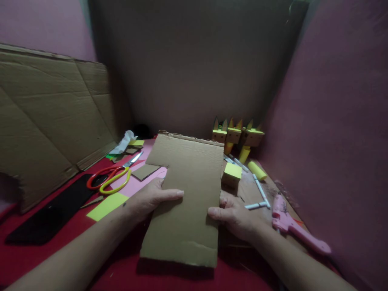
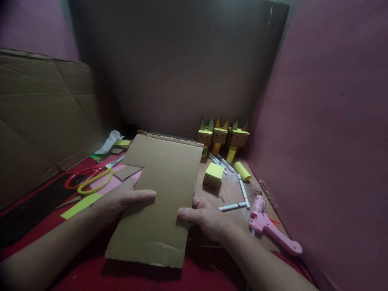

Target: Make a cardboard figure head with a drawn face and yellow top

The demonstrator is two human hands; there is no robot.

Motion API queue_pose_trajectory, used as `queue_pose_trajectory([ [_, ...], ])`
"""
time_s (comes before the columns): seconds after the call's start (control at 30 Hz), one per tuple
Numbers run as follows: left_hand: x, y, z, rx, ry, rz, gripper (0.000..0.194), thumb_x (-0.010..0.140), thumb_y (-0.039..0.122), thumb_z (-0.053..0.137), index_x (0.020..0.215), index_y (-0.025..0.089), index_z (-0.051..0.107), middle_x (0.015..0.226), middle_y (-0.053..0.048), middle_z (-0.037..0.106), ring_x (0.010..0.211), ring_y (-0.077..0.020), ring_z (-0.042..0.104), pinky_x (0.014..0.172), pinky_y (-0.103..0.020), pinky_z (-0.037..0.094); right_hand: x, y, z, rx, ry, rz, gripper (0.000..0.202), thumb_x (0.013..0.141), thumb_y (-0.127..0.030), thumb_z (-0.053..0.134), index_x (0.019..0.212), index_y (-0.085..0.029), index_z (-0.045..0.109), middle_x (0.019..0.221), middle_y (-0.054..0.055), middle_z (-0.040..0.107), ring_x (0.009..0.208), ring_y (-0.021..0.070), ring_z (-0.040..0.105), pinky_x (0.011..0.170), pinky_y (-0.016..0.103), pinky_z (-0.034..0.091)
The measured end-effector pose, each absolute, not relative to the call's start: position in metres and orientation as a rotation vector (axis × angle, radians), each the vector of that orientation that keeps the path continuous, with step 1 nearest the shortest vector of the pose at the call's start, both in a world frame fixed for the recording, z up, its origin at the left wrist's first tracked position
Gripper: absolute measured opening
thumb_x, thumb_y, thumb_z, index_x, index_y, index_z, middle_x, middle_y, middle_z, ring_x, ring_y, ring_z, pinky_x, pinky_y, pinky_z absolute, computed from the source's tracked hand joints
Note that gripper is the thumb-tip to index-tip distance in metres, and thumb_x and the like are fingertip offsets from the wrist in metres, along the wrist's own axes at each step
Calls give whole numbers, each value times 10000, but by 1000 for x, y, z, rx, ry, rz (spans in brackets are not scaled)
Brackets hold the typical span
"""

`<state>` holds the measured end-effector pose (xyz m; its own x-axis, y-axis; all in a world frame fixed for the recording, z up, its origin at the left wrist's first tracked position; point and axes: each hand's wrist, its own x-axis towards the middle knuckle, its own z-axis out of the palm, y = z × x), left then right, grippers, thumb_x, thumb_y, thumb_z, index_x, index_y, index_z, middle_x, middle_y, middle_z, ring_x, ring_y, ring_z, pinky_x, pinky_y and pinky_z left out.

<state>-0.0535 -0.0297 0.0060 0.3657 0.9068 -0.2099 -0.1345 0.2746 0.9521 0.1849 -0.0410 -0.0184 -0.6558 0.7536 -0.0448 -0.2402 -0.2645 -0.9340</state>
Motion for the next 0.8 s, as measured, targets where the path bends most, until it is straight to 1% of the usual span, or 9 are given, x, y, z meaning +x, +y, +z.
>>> queue_pose_trajectory([
  [0.07, -54, -29, 6, 1047, 943, 860, 807, 695, 264, 842, 1415, 126, 507, 1052, -190, 770, 860, -331, 743, 787, -444, 601, 185, -41, -20, -702, -1344, 1981, 431, 709, -423, 828, 1071, -205, 745, 829, 48, 759, 746, 202, 699, 787, 355, 510],
  [0.17, -53, -29, 6, 1032, 978, 868, 728, 692, 260, 839, 1351, 126, 561, 1052, -182, 772, 865, -331, 742, 776, -435, 602, 186, -40, -24, -775, -1358, 1968, 454, 704, -471, 825, 1062, -205, 740, 772, 33, 737, 683, 172, 657, 757, 332, 505],
  [0.3, -53, -28, 7, 1004, 959, 871, 667, 706, 245, 828, 1321, 143, 588, 1008, -155, 784, 833, -305, 742, 780, -423, 598, 185, -39, -28, -838, -1364, 1917, 463, 707, -488, 816, 1055, -195, 729, 701, 17, 710, 585, 141, 599, 620, 273, 474],
  [0.37, -54, -29, 6, 1012, 929, 872, 582, 736, 264, 807, 1274, 133, 625, 977, -147, 787, 805, -285, 741, 754, -395, 596, 185, -39, -29, -855, -1367, 1872, 445, 725, -488, 804, 1044, -188, 724, 727, 25, 719, 588, 140, 609, 584, 256, 464],
  [0.43, -54, -30, 6, 1041, 905, 888, 526, 735, 268, 803, 1221, 127, 658, 960, -136, 786, 788, -269, 739, 725, -364, 590, 185, -39, -31, -868, -1348, 1830, 430, 753, -502, 786, 1032, -181, 717, 763, 38, 730, 638, 156, 644, 619, 269, 494],
  [0.5, -55, -32, 6, 1071, 890, 914, 539, 716, 258, 810, 1220, 140, 657, 975, -122, 782, 779, -254, 734, 722, -354, 584, 185, -39, -33, -895, -1314, 1803, 452, 762, -540, 774, 1018, -174, 705, 757, 42, 728, 659, 165, 663, 647, 285, 518],
  [0.6, -59, -31, 10, 1148, 946, 968, 540, 729, 269, 789, 1236, 164, 636, 1012, -106, 771, 783, -237, 722, 717, -343, 572, 184, -39, -37, -933, -1318, 1798, 535, 740, -605, 770, 1024, -163, 671, 684, 24, 707, 535, 136, 631, 534, 250, 482],
  [0.7, -74, -27, 27, 1324, 1110, 1100, 534, 722, 283, 785, 1225, 182, 637, 1077, -93, 752, 884, -253, 705, 740, -325, 554, 184, -39, -36, -965, -1332, 1814, 579, 753, -606, 757, 1099, -161, 625, 641, 20, 710, 488, 133, 633, 478, 229, 443],
  [0.8, -106, -24, 58, 1416, 1333, 1227, 681, 676, 297, 828, 1311, 216, 595, 1145, -86, 730, 1025, -306, 666, 834, -352, 532, 183, -41, -34, -1028, -1303, 1828, 569, 723, -554, 793, 1104, -166, 627, 624, 15, 711, 497, 127, 634, 492, 226, 441],
])
